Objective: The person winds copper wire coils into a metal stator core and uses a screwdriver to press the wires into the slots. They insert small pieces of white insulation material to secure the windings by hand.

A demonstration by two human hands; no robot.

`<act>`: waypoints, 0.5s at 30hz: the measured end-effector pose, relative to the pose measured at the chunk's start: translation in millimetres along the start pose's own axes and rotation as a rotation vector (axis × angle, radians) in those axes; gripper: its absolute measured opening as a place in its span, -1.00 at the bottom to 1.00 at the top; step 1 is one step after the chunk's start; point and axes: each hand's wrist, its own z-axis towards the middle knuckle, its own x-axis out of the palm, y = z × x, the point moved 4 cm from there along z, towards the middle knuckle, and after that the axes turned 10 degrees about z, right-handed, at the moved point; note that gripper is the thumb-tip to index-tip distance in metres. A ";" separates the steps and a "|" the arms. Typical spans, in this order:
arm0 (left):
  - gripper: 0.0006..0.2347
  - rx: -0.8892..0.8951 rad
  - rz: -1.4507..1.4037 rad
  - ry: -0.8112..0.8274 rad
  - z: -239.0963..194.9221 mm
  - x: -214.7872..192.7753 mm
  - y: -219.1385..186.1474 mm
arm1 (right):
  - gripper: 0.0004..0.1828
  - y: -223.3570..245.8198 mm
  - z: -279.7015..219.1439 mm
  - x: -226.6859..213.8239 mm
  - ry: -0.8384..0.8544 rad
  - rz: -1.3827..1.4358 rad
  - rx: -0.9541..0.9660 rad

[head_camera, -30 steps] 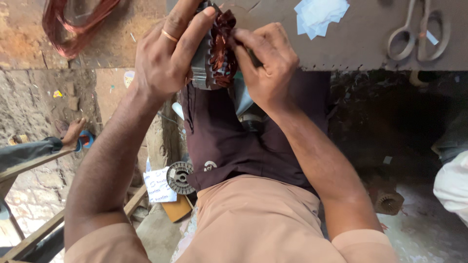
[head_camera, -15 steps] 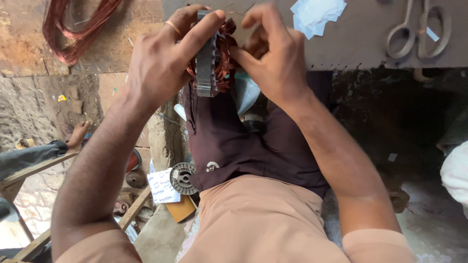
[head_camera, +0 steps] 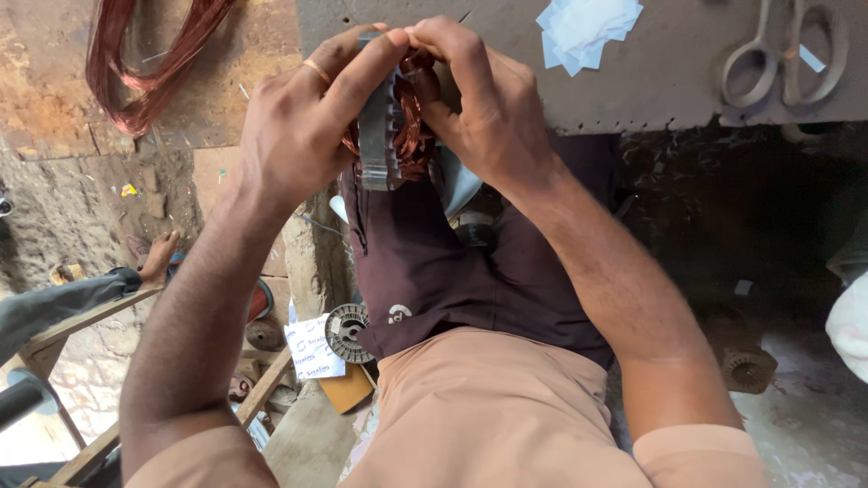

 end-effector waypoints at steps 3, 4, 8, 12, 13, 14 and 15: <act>-0.34 -0.028 -0.005 -0.047 -1.5 4.4 1.3 | -0.49 -0.6 -1.1 -1.4 0.001 0.004 0.025; -0.37 -0.043 -0.013 -0.088 1.4 8.6 1.9 | -0.51 -0.8 -0.2 -0.3 -0.005 0.002 0.021; -0.52 -0.194 -0.555 -0.188 -0.4 12.2 6.9 | -0.62 1.9 -1.2 0.8 -0.028 0.031 0.090; -0.70 -0.317 -0.729 -0.213 3.0 20.9 5.2 | -0.68 5.9 4.6 -4.9 -0.022 0.079 0.129; -0.70 -0.323 -0.683 -0.232 4.6 21.1 3.0 | -0.69 9.1 6.4 -6.0 -0.027 0.091 0.144; -0.69 -0.329 -0.637 -0.251 5.2 19.3 2.1 | -0.69 12.7 7.9 -7.4 -0.032 0.104 0.160; -0.70 -0.333 -0.645 -0.238 5.8 17.8 2.7 | -0.69 15.2 8.6 -11.4 -0.044 0.123 0.189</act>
